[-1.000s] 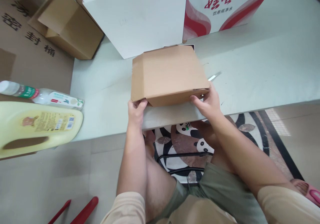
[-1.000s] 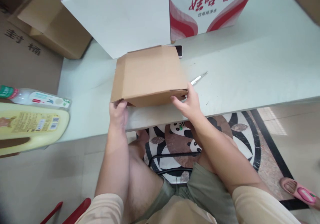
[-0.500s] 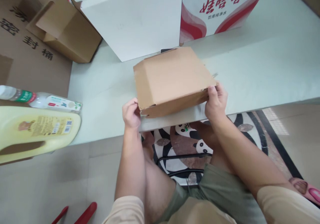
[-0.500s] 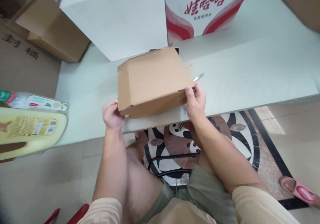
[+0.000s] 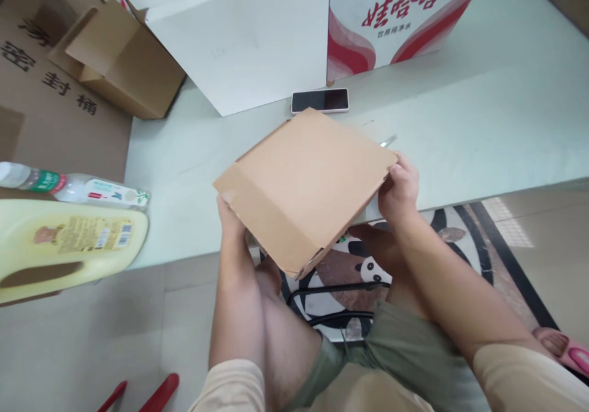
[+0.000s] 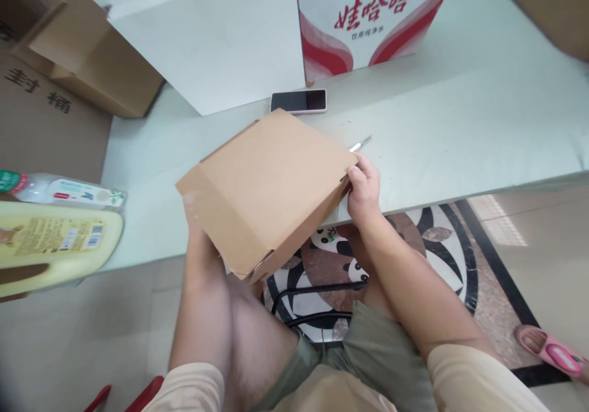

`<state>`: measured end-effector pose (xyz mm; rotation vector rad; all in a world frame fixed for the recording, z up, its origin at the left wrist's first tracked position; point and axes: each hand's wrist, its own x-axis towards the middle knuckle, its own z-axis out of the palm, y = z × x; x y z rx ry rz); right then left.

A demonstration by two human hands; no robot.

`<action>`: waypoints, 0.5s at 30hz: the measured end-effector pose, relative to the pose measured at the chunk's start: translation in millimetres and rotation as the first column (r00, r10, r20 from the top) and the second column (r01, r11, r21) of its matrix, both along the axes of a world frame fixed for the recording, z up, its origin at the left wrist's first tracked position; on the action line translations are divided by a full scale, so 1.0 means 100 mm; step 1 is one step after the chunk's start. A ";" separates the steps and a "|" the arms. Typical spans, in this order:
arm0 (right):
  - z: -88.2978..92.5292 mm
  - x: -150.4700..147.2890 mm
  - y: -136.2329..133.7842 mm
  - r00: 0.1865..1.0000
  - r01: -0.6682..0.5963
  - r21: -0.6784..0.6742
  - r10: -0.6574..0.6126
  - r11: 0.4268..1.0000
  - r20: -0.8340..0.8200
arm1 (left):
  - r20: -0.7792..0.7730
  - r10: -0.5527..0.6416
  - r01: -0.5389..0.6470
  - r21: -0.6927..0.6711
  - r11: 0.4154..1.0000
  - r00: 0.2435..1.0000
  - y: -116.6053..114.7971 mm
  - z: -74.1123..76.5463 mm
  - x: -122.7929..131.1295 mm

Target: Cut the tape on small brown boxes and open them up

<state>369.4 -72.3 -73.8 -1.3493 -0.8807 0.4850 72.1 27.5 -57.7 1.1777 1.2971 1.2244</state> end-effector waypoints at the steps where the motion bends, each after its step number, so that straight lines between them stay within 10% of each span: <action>1: 0.03 0.00 0.00 0.999 -0.013 -0.019 0.013 1.000 0.031 | 0.042 0.056 -0.055 -0.028 0.998 0.998 -0.01 0.06 0.02; 8: 0.14 0.06 -0.01 0.936 -0.001 -0.050 0.019 0.999 0.351 | 0.358 0.102 -0.041 -0.174 0.984 0.928 0.03 0.19 0.00; 11: 0.07 0.15 0.00 0.988 0.009 -0.053 -0.001 0.999 0.156 | 0.418 0.093 0.010 -0.236 0.972 0.904 0.01 0.17 -0.03; 15: -0.01 0.12 0.01 0.921 -0.329 -0.087 0.300 0.940 -0.250 | 0.353 -0.021 0.082 -0.160 0.984 0.936 0.01 0.12 -0.03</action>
